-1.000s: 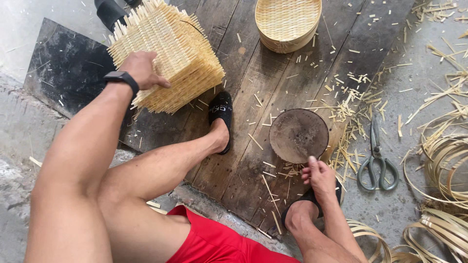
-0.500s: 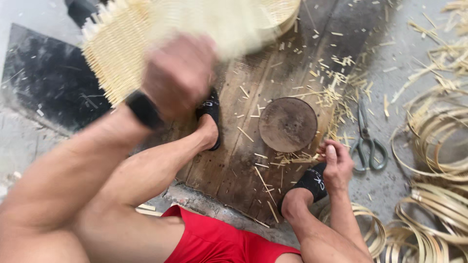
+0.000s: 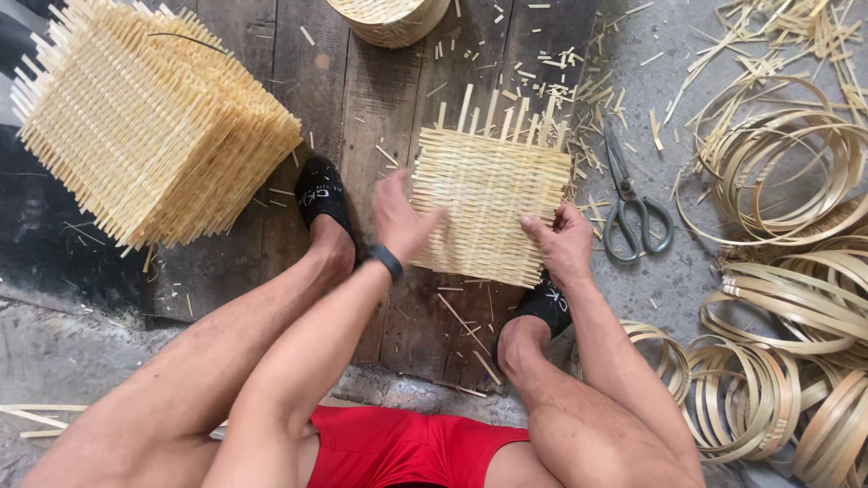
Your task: The person sits on the workshop floor and trims the overhanging edges of a square woven bamboo panel with scissors, working the panel over a round wooden form. They rotate the panel, press it against the form, cut off excess strips, and set trimmed panels onto a stack of finished panels.
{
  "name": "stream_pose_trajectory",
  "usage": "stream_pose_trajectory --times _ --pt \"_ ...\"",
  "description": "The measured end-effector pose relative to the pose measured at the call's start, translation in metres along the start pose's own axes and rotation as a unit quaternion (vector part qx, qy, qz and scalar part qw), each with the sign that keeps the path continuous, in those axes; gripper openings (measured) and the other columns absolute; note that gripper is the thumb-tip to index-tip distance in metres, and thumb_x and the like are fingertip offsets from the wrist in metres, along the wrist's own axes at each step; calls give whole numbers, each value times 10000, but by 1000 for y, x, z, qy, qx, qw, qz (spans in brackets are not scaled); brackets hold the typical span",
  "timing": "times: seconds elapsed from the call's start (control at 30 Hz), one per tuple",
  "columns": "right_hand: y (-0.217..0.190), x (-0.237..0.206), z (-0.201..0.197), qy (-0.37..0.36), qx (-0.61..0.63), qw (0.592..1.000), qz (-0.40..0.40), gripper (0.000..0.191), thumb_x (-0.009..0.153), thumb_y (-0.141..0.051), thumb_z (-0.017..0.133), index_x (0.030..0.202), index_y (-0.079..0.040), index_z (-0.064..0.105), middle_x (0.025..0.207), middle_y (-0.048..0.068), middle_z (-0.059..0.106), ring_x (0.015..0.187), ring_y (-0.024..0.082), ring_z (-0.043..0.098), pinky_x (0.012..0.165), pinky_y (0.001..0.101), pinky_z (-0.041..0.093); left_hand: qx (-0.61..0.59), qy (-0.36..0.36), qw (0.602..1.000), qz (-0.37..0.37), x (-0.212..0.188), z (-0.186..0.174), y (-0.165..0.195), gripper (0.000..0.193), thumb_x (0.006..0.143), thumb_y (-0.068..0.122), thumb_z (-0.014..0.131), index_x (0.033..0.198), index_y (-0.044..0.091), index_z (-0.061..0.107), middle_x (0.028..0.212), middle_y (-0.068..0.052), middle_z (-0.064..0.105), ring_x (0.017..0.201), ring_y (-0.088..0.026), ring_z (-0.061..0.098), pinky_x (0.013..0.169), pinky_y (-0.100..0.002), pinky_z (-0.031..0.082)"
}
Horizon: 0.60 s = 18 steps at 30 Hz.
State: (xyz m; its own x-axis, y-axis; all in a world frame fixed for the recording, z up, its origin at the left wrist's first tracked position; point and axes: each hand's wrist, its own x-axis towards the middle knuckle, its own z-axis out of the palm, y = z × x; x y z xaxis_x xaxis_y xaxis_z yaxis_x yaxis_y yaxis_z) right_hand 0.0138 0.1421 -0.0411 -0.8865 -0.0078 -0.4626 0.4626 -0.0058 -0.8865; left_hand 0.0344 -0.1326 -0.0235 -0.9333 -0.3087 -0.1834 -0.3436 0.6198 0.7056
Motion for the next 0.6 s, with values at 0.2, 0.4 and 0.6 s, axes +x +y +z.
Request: stream_pose_trajectory --times 0.2,0.4,0.6 --pt "9 6 5 38 -21 999 -31 267 848 -53 845 1038 32 679 902 54 735 739 62 649 668 210 542 -294 -156 915 -229 44 15 -60 311 754 83 877 1000 -22 718 905 -86 771 760 -122 712 695 -291 599" --pt "26 11 3 49 3 997 -64 400 837 -77 847 1155 23 624 935 34 727 785 45 660 699 194 567 -268 -156 923 -226 39 14 -59 361 774 114 877 1068 -26 718 941 -79 765 779 -112 694 662 -247 557" --pt "29 31 -96 206 -71 968 -128 330 917 -117 820 1179 -35 639 963 2 676 844 75 636 771 230 566 -254 -137 924 -250 36 2 -17 628 753 208 872 1272 29 567 1033 -83 734 833 -129 689 630 -291 529"
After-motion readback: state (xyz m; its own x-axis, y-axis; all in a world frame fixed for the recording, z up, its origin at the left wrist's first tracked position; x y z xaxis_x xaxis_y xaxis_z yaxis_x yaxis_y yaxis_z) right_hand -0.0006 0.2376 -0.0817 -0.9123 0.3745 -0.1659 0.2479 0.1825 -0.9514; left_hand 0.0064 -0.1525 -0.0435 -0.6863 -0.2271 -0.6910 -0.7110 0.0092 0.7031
